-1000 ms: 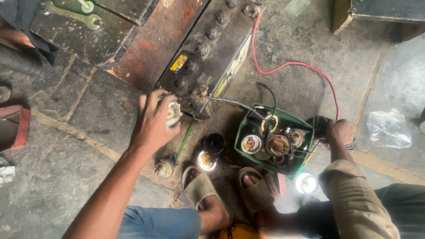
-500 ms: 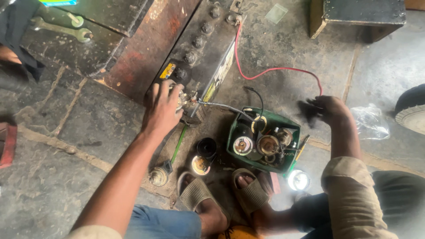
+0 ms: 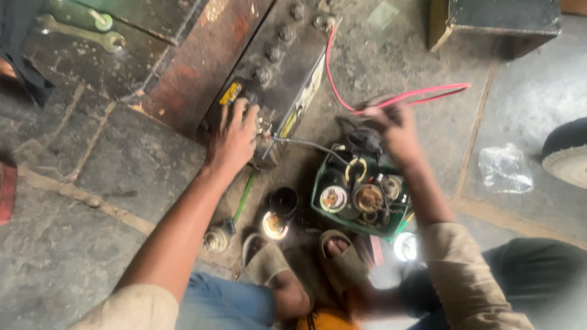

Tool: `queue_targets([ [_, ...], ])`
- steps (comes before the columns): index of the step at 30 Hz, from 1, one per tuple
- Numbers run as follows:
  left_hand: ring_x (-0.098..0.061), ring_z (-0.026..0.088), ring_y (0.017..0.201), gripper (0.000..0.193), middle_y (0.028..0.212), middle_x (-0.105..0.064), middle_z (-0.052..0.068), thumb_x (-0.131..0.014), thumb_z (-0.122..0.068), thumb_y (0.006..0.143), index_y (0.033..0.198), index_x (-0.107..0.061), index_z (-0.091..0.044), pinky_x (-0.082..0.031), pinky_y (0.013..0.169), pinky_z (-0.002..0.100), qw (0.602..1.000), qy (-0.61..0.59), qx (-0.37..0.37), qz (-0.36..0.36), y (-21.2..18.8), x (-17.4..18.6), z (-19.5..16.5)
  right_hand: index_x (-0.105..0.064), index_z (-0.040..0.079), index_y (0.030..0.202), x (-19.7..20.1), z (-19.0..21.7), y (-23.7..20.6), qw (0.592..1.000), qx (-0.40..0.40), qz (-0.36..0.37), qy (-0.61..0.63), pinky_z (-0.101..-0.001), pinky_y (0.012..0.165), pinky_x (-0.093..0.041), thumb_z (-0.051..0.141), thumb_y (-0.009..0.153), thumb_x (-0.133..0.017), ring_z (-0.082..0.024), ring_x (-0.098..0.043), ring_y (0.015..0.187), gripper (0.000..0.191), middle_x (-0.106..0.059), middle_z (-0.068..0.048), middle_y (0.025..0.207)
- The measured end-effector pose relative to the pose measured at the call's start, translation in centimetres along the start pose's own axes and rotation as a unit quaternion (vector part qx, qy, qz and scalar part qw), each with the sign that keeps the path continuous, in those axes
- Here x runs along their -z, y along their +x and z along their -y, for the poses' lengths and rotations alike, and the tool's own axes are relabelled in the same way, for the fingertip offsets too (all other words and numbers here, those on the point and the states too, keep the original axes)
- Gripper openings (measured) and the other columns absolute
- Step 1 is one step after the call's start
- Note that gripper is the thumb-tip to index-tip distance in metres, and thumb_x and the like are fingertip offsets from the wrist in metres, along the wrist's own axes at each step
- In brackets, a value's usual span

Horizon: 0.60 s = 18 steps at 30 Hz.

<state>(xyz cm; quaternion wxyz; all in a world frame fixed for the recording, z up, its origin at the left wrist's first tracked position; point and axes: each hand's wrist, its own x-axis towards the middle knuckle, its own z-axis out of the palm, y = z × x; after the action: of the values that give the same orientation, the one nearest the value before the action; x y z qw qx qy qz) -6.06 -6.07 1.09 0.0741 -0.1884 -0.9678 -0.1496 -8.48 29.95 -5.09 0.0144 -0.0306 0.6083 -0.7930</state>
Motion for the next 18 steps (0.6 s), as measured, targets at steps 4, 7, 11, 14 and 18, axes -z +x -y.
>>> queue_targets([
  [4,-0.047,0.045,0.129,0.070,0.140,-0.043,0.018,-0.082,0.001,0.073,0.136,-0.053,-0.002,-0.051,0.101,0.050,1.000,-0.008,-0.015,0.003,0.2,0.2,0.3,-0.061,0.004,0.116,-7.6,-0.6,1.6,0.996,-0.007,0.085,-0.015,-0.0317,0.089,-0.064,0.013,0.099,-0.066,-0.017,-0.074,0.103,0.020,-0.073,-0.010,0.114],
  [7,-0.047,0.046,0.127,0.073,0.139,-0.043,0.018,-0.084,0.004,0.066,0.133,-0.054,-0.003,-0.051,0.100,0.053,1.000,-0.015,-0.004,-0.006,0.4,0.4,0.5,-0.061,0.001,0.113,-11.6,-1.3,2.3,0.989,0.012,0.114,-0.091,-0.0308,0.070,-0.054,0.011,0.101,-0.068,-0.016,-0.069,0.086,0.016,-0.075,-0.012,0.105],
  [11,-0.047,0.047,0.131,0.075,0.145,-0.040,0.019,-0.079,0.010,0.070,0.139,-0.050,0.001,-0.055,0.098,0.049,1.000,-0.009,0.010,0.022,0.6,0.2,0.3,-0.062,0.001,0.113,-15.0,-2.3,2.9,0.981,0.093,0.147,-0.090,-0.0265,0.085,-0.054,0.009,0.103,-0.068,-0.010,-0.064,0.096,0.014,-0.071,-0.007,0.107],
  [14,-0.044,0.051,0.132,0.080,0.146,-0.039,0.019,-0.076,0.012,0.067,0.141,-0.048,0.000,-0.052,0.100,0.052,0.999,0.016,0.025,0.030,0.4,0.3,0.2,-0.063,0.001,0.109,-16.3,-2.4,3.2,0.980,0.079,0.139,-0.117,-0.0251,0.080,-0.053,0.007,0.102,-0.069,-0.007,-0.062,0.089,0.011,-0.070,-0.004,0.101],
  [18,-0.046,0.051,0.130,0.082,0.145,-0.043,0.019,-0.075,0.011,0.070,0.145,-0.044,0.001,-0.052,0.097,0.053,0.999,0.035,0.032,0.026,0.1,0.6,0.2,-0.066,0.002,0.101,-16.8,-1.9,3.0,0.973,0.055,0.122,-0.187,-0.0262,0.072,-0.049,0.013,0.100,-0.070,-0.007,-0.059,0.080,0.011,-0.069,-0.003,0.087],
])
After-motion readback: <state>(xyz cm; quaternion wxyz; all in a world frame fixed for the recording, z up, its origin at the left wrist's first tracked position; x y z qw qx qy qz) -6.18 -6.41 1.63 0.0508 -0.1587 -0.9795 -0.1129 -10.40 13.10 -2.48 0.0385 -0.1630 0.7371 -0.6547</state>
